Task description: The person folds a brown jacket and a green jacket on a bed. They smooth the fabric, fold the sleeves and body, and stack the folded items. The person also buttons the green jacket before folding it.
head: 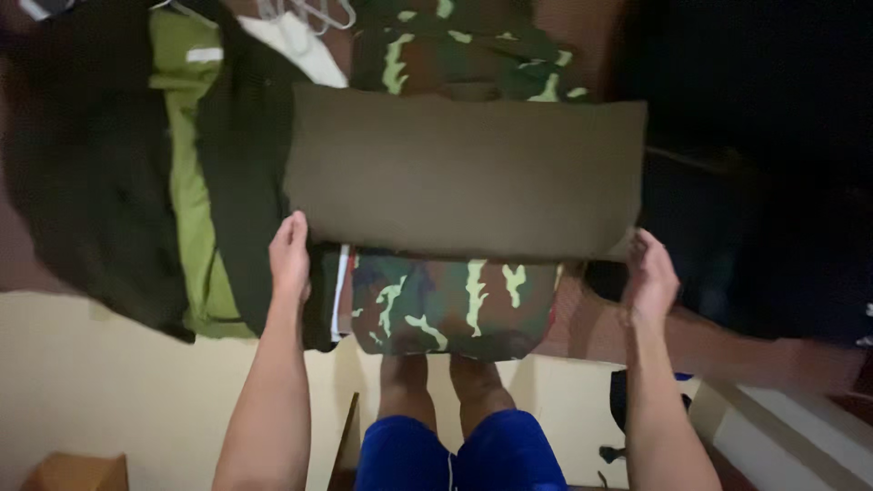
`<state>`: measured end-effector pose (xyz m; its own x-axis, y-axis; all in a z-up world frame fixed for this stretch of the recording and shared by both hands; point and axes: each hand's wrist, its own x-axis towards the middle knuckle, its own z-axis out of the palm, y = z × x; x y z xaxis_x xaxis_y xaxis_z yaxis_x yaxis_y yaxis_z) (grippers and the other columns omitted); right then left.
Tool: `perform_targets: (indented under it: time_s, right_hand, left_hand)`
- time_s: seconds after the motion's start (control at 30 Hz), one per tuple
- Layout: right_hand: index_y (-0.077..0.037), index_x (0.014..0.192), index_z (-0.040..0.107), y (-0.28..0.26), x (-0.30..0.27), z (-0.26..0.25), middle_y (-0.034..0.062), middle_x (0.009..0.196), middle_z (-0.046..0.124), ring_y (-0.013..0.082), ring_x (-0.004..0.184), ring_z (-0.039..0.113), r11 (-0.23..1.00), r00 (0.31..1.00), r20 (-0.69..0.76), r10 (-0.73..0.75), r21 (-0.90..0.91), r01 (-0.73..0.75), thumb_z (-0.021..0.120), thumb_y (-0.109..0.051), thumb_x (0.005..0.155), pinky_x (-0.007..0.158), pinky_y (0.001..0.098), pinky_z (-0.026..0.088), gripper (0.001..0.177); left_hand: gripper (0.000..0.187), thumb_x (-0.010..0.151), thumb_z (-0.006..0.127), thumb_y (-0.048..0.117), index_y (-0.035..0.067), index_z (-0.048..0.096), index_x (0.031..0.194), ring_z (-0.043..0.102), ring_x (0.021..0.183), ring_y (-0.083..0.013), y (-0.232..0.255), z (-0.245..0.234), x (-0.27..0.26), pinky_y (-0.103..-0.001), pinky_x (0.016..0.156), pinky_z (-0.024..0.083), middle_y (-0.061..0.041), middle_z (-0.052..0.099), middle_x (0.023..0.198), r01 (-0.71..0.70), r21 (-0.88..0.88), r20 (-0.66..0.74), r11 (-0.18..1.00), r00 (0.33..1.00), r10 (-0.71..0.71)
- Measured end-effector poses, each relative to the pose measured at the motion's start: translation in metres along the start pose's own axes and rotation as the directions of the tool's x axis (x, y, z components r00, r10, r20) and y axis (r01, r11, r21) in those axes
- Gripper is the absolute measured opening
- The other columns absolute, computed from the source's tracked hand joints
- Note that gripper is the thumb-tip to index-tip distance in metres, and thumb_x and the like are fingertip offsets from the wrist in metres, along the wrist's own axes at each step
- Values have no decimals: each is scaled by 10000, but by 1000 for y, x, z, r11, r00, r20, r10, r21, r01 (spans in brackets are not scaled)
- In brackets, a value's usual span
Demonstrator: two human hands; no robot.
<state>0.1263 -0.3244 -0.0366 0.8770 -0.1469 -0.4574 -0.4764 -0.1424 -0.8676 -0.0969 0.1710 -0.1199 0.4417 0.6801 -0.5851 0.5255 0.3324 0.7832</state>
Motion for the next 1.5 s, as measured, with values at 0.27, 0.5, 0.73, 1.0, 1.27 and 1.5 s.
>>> perform_targets:
  time_s: [0.27,0.5,0.73,1.0,1.27,1.5]
  right_hand:
    - [95,1079,669,50,34,-9,173,1031,574,170,924,490,937,998,21,-59,-344,63,676,-272,1094,821,320,412,367]
    - [-8,1195,708,8,38,17,-7,1145,725,76,1037,628,982,983,70,-170,-68,175,596,-294,1071,934,236,488,331]
    - [68,1125,724,-30,50,47,81,986,714,111,906,578,867,991,37,-132,-481,134,638,-348,1063,837,282,497,429]
    - [42,1394,579,-39,65,68,210,1361,636,279,1263,588,821,987,6,-163,-554,139,668,-474,1015,1062,377,457,646]
    - [-15,1581,363,-78,113,98,209,1590,438,358,1450,433,810,849,160,503,-429,-399,692,-619,836,1151,475,370,1014]
    - [-2,1581,311,-69,121,94,223,1622,369,369,1494,347,698,768,168,618,-568,-437,716,-551,842,1196,494,294,1006]
  left_hand:
    - [315,1078,620,336,25,656,1047,531,941,-107,-12,13,17,-269,895,458,-10,629,1004,-115,-158,-70,981,992,105]
    - [368,1056,571,393,50,682,1128,588,948,-80,18,8,28,-264,867,474,30,684,1042,-17,78,-16,997,1000,18]
    - [439,1125,621,365,-73,647,1099,534,919,-180,40,30,32,-364,876,486,-154,650,970,-180,366,-50,913,976,212]
    - [691,984,732,430,37,438,1470,518,1218,-303,58,32,57,-405,989,416,-199,504,1400,-132,381,-98,915,978,182]
    - [1069,749,840,539,-30,392,1536,622,1276,-299,98,30,103,-391,1059,501,-226,590,1433,58,512,177,857,969,-171]
    - [915,739,856,428,-88,603,1450,679,1221,-280,98,15,112,-386,1044,509,-205,697,1398,160,371,500,915,796,-342]
